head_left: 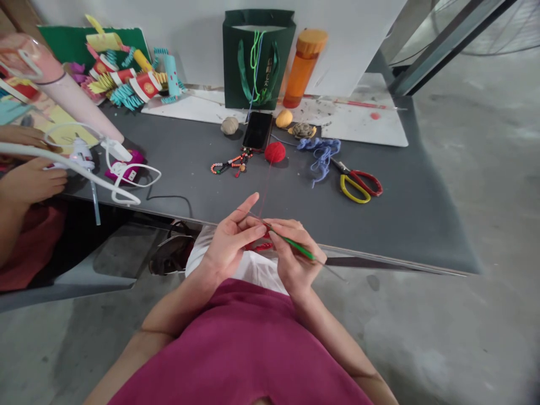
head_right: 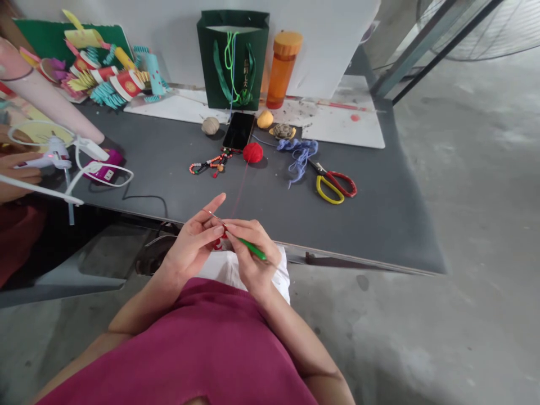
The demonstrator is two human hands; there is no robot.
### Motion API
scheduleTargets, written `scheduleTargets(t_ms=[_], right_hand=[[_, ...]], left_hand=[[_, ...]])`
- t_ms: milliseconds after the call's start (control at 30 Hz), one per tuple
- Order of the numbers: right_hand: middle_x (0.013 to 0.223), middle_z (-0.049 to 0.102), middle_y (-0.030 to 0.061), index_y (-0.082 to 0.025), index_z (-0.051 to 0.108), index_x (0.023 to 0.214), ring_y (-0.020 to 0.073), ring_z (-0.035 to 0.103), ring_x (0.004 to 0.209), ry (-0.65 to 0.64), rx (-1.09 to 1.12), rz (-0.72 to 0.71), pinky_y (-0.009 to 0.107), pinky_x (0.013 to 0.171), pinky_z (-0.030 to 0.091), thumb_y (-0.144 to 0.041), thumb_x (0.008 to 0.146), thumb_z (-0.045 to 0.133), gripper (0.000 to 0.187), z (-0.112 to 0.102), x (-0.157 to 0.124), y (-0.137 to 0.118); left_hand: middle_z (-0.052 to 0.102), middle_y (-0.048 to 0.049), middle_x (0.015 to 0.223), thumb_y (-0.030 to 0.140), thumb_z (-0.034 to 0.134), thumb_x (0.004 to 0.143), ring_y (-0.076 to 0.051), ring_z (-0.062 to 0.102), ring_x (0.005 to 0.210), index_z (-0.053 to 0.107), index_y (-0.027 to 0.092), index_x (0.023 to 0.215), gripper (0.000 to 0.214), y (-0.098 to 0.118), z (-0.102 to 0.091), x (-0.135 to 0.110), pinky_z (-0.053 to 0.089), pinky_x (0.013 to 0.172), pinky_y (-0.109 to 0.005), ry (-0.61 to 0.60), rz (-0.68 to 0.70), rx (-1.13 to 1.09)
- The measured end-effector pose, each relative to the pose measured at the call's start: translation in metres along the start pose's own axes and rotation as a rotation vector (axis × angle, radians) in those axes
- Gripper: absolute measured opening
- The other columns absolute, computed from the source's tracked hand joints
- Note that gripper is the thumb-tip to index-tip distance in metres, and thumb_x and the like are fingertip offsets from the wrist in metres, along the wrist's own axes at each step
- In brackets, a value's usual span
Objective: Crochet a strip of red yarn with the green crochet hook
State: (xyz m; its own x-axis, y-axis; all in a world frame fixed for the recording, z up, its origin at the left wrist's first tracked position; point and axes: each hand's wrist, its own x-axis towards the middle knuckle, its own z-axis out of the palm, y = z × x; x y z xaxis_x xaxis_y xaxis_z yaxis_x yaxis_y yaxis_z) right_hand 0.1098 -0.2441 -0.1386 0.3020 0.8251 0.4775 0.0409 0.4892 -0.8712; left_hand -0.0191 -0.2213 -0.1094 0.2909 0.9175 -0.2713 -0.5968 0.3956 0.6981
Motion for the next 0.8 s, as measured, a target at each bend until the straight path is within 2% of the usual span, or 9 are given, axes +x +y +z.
scheduleTargets(t_ms=[67,133,233,467,600,700,800], right_hand=[[0.092,0.085,0.0020,-0.032,0.080,0.094,0.0202,0.078,0.075,0.029,0.075,0.125,0.033,0.059,0.062,-0.031,0.093,0.076,0.004,0.001,-0.001,-0.001],[0.087,0.085,0.0018,-0.029,0.078,0.095,0.0172,0.074,0.063,0.047,0.113,0.223,0.029,0.048,0.056,-0.036,0.093,0.076,0.007,0.000,-0.001,-0.002],[0.080,0.083,0.0002,-0.029,0.074,0.097,0.0146,0.069,0.051,0.060,0.139,0.264,0.027,0.043,0.053,-0.039,0.095,0.075,0.011,-0.002,0.000,-0.003],[0.077,0.082,0.0003,-0.030,0.062,0.099,0.0190,0.074,0.052,0.004,0.185,0.347,0.029,0.040,0.054,-0.052,0.097,0.068,0.022,-0.007,0.006,-0.008],[0.070,0.079,-0.0011,-0.031,0.059,0.099,0.0212,0.076,0.057,-0.034,0.246,0.426,0.029,0.041,0.053,-0.056,0.095,0.068,0.027,-0.011,0.011,-0.007],[0.068,0.078,-0.0014,-0.030,0.060,0.097,0.0209,0.074,0.057,-0.084,0.317,0.496,0.026,0.036,0.045,-0.058,0.093,0.069,0.030,-0.012,0.013,-0.005],[0.070,0.079,-0.0020,-0.030,0.063,0.093,0.0162,0.066,0.049,-0.109,0.390,0.517,0.024,0.033,0.037,-0.056,0.089,0.074,0.029,-0.007,0.012,-0.002]], left_hand=[[0.067,0.0084,0.071,0.017,0.093,0.069,-0.007,0.063,0.067,0.069,0.023,0.137,0.073,0.002,-0.001,0.000,0.052,0.072,-0.023,-0.003,-0.036,-0.009],[0.067,0.0081,0.072,0.018,0.094,0.068,-0.008,0.064,0.069,0.067,0.024,0.140,0.078,0.004,-0.003,0.001,0.052,0.075,-0.024,-0.006,-0.059,-0.001],[0.067,0.0078,0.072,0.020,0.096,0.066,-0.009,0.065,0.071,0.066,0.025,0.142,0.081,0.005,-0.005,0.002,0.052,0.077,-0.026,0.000,-0.073,0.021],[0.067,0.0071,0.071,0.019,0.096,0.064,-0.009,0.063,0.071,0.077,0.024,0.126,0.065,0.009,-0.008,0.002,0.051,0.078,-0.025,-0.002,-0.063,0.032],[0.069,0.0048,0.074,0.019,0.095,0.065,-0.011,0.066,0.076,0.080,0.025,0.118,0.055,0.010,-0.010,0.002,0.052,0.084,-0.028,-0.057,-0.090,0.021],[0.070,0.0038,0.077,0.021,0.095,0.066,-0.011,0.066,0.078,0.082,0.027,0.115,0.051,0.008,-0.011,0.001,0.052,0.085,-0.029,-0.113,-0.110,0.021],[0.072,0.0033,0.080,0.021,0.096,0.065,-0.011,0.065,0.077,0.082,0.029,0.115,0.052,0.004,-0.009,0.001,0.052,0.083,-0.029,-0.111,-0.094,0.043]])
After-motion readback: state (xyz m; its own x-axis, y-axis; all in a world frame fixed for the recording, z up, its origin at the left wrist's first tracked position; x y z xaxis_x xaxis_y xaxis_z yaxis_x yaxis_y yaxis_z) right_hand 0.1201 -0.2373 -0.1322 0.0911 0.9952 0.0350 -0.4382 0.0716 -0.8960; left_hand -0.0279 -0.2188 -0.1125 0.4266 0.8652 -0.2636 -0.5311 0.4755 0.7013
